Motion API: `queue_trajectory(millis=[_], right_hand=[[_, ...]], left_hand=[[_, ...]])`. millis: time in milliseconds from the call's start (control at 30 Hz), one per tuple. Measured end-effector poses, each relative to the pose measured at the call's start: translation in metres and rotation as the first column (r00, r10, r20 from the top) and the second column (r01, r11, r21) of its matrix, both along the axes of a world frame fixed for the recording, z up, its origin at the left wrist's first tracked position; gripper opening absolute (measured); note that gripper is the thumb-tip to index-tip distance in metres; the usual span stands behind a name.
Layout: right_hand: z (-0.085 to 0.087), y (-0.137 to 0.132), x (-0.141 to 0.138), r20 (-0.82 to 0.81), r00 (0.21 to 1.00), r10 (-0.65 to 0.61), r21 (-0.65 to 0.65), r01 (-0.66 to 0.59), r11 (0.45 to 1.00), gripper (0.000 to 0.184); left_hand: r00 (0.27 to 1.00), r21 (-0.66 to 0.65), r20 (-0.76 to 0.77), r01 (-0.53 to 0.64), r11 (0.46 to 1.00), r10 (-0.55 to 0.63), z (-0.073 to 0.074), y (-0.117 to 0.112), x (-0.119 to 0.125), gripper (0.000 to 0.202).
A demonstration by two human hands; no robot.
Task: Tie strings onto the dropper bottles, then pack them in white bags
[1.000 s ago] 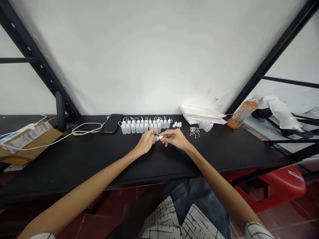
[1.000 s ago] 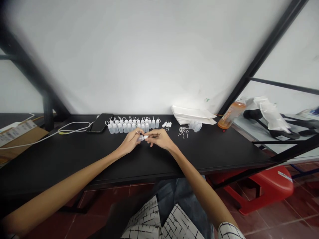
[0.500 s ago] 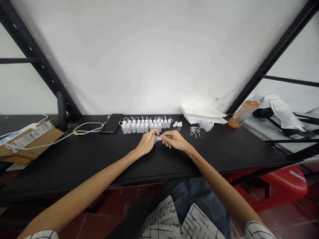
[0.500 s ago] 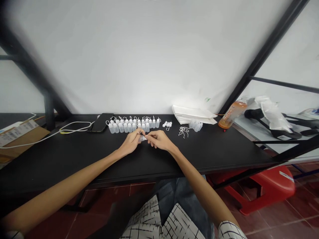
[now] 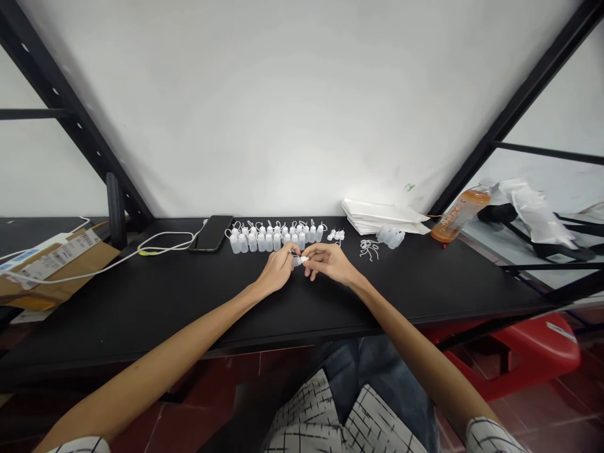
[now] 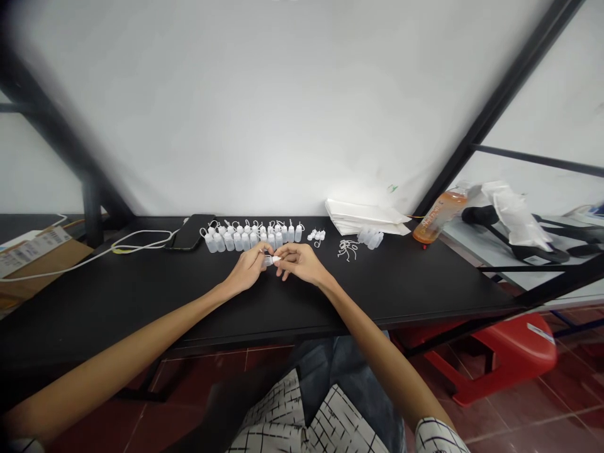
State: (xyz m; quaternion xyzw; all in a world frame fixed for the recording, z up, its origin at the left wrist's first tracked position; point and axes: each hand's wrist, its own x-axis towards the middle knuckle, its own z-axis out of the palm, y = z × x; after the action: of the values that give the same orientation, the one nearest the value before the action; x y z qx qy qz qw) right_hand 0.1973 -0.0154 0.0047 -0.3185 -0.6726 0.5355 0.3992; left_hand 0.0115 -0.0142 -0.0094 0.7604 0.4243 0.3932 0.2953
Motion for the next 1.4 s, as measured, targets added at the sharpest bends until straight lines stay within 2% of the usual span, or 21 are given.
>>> queue_trajectory(millis=[133, 233, 300, 400, 533, 767, 900, 1033, 1233, 1300, 1400], right_hand=[[-0.001, 0.000, 0.000, 0.083, 0.996, -0.016, 0.004, 0.016, 1.000, 0.039], [-0.002, -0.001, 0.001, 0.231, 0.971, -0.062, 0.100, 0.039, 0.994, 0.046], [-0.001, -0.001, 0.001, 0.265, 0.959, -0.096, 0.140, 0.060, 0.988, 0.047], [0.002, -0.002, 0.000, 0.166, 0.985, -0.056, 0.067, 0.046, 0.997, 0.040], [0.003, -0.003, -0.001, 0.046, 0.998, 0.031, -0.019, -0.030, 0.999, 0.039], [0.001, -0.002, -0.001, 0.225, 0.974, -0.043, 0.049, 0.032, 0.998, 0.049], [0.007, -0.004, 0.000, 0.153, 0.988, -0.018, 0.045, 0.011, 0.999, 0.040], [0.006, -0.004, 0.000, 0.122, 0.992, 0.024, 0.013, -0.026, 1.000, 0.039], [-0.001, -0.003, -0.004, 0.201, 0.979, -0.021, 0.019, 0.017, 1.000, 0.049], [-0.002, -0.003, -0.005, 0.168, 0.985, -0.047, 0.045, 0.040, 0.998, 0.045], [-0.002, -0.003, -0.004, 0.109, 0.994, -0.013, 0.045, 0.008, 0.999, 0.037]], left_hand=[[0.999, 0.023, -0.034, 0.023, 0.999, -0.022, 0.001, -0.003, 0.001, 0.023], [0.998, 0.054, -0.058, 0.032, 0.998, -0.029, 0.001, -0.003, 0.002, 0.021], [0.998, 0.064, -0.054, 0.023, 0.998, -0.019, 0.002, -0.003, 0.002, 0.020], [0.999, 0.041, -0.034, 0.015, 0.999, -0.014, 0.004, -0.003, 0.002, 0.020], [0.999, 0.042, -0.045, 0.012, 0.999, -0.010, 0.006, -0.005, 0.002, 0.018], [0.998, 0.092, -0.069, 0.019, 0.996, -0.013, 0.005, -0.004, 0.004, 0.017], [0.999, 0.068, -0.054, 0.007, 0.998, -0.003, 0.005, -0.003, 0.003, 0.017], [0.998, 0.061, -0.066, 0.003, 0.998, 0.001, 0.004, -0.004, 0.002, 0.017], [0.996, 0.097, -0.091, 0.004, 0.995, 0.005, 0.009, -0.005, 0.001, 0.017], [0.996, 0.093, -0.085, -0.003, 0.996, 0.011, 0.011, -0.004, 0.000, 0.017], [0.996, 0.084, -0.087, -0.005, 0.996, 0.012, 0.011, -0.003, -0.001, 0.017]])
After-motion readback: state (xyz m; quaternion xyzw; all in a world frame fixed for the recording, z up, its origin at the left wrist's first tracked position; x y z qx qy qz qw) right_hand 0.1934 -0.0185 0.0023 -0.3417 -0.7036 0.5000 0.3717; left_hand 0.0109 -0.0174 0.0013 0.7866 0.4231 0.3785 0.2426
